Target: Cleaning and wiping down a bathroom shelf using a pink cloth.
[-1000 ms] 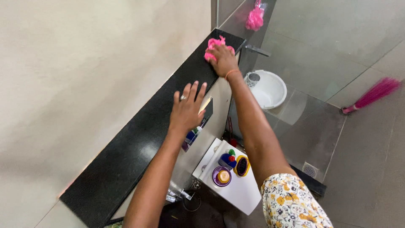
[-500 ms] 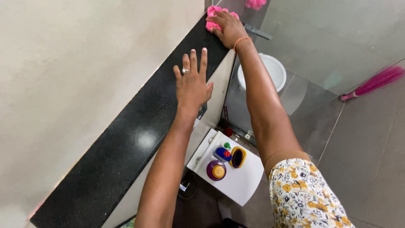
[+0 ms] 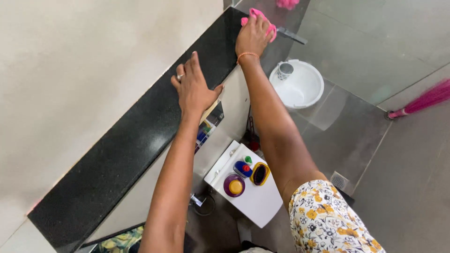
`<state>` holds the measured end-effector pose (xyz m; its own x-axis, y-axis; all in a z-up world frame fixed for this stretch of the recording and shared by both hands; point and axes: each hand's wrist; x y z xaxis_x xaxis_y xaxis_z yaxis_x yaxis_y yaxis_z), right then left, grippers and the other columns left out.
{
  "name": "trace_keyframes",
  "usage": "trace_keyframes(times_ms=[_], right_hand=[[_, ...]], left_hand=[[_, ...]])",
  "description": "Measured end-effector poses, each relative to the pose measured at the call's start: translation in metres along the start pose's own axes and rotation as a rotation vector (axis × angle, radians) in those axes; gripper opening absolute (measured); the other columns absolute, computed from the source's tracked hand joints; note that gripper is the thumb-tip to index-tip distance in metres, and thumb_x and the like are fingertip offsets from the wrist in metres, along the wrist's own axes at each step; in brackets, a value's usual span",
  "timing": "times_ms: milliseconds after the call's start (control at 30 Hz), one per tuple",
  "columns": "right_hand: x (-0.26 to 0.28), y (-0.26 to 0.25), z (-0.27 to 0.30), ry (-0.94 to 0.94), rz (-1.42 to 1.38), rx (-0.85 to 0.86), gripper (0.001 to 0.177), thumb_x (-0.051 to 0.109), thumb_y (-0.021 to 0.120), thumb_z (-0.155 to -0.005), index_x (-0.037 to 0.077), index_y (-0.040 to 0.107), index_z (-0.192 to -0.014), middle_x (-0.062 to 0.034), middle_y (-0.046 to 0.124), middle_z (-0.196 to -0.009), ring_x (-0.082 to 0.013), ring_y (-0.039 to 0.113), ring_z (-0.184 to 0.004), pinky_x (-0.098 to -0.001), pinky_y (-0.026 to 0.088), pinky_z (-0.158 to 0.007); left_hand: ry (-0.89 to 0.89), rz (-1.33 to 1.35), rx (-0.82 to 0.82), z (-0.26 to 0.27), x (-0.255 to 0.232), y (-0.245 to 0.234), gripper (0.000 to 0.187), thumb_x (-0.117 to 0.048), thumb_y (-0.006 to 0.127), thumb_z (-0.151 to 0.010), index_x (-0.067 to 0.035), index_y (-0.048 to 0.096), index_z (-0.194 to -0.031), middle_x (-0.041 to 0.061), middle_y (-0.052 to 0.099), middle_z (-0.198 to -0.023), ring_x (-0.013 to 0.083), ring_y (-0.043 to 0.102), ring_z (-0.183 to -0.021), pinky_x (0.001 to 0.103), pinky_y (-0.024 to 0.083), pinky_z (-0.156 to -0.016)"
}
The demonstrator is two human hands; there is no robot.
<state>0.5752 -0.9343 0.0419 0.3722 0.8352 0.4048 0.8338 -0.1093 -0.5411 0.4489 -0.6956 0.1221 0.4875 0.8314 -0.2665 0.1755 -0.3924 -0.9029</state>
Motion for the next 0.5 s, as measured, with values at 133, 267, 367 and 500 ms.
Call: trace_keyframes(times_ms=[133, 267, 367, 500], right_hand=[[0.004, 0.001, -0.013, 0.078, 0.131, 0.110, 0.028, 0.023, 0.054, -0.100, 0.005, 0.069, -0.116, -0.0132, 0.060, -0.125, -0.0369, 0.052, -0.125, -0.0552, 0.040, -0.101], [-0.007, 0.026, -0.016, -0.229, 0.091, 0.171, 0.026, 0.023, 0.055, -0.097, 0.003, 0.070, -0.106, -0.0179, 0.060, -0.123, -0.0408, 0.053, -0.118, -0.0526, 0.043, -0.102], [-0.020, 0.025, -0.028, -0.439, -0.188, 0.286, 0.027, 0.023, 0.061, -0.096, 0.003, 0.070, -0.112, -0.0178, 0.062, -0.126, -0.0407, 0.054, -0.117, -0.0507, 0.043, -0.102], [-0.026, 0.055, -0.041, -0.587, -0.360, 0.358, 0.029, 0.021, 0.069, -0.099, 0.004, 0.070, -0.123, -0.0174, 0.064, -0.128, -0.0396, 0.055, -0.122, -0.0491, 0.042, -0.106]], left_hand=[[-0.055, 0.011, 0.002, -0.005, -0.005, -0.001, 0.120, -0.053, 0.088, -0.070, -0.006, 0.021, -0.157, 0.016, 0.042, -0.152, 0.0379, 0.035, -0.140, 0.063, 0.029, -0.109], [-0.024, -0.040, 0.022, -0.007, 0.003, 0.008, 0.119, -0.056, 0.087, -0.072, -0.007, 0.020, -0.157, 0.018, 0.038, -0.153, 0.0394, 0.034, -0.139, 0.066, 0.029, -0.105], [-0.004, -0.048, 0.036, -0.007, 0.002, 0.011, 0.117, -0.056, 0.086, -0.073, -0.008, 0.020, -0.157, 0.019, 0.037, -0.155, 0.0396, 0.034, -0.140, 0.066, 0.029, -0.105], [0.000, -0.045, 0.036, -0.008, 0.005, 0.015, 0.116, -0.055, 0.085, -0.074, -0.008, 0.020, -0.158, 0.019, 0.037, -0.154, 0.0400, 0.033, -0.140, 0.065, 0.029, -0.106]])
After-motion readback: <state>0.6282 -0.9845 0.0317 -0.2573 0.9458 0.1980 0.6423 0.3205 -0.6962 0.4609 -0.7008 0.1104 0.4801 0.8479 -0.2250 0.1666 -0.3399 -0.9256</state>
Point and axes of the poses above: each hand's wrist, its own z-axis away from the middle knuckle, its own y-axis out of the palm, x = y × z
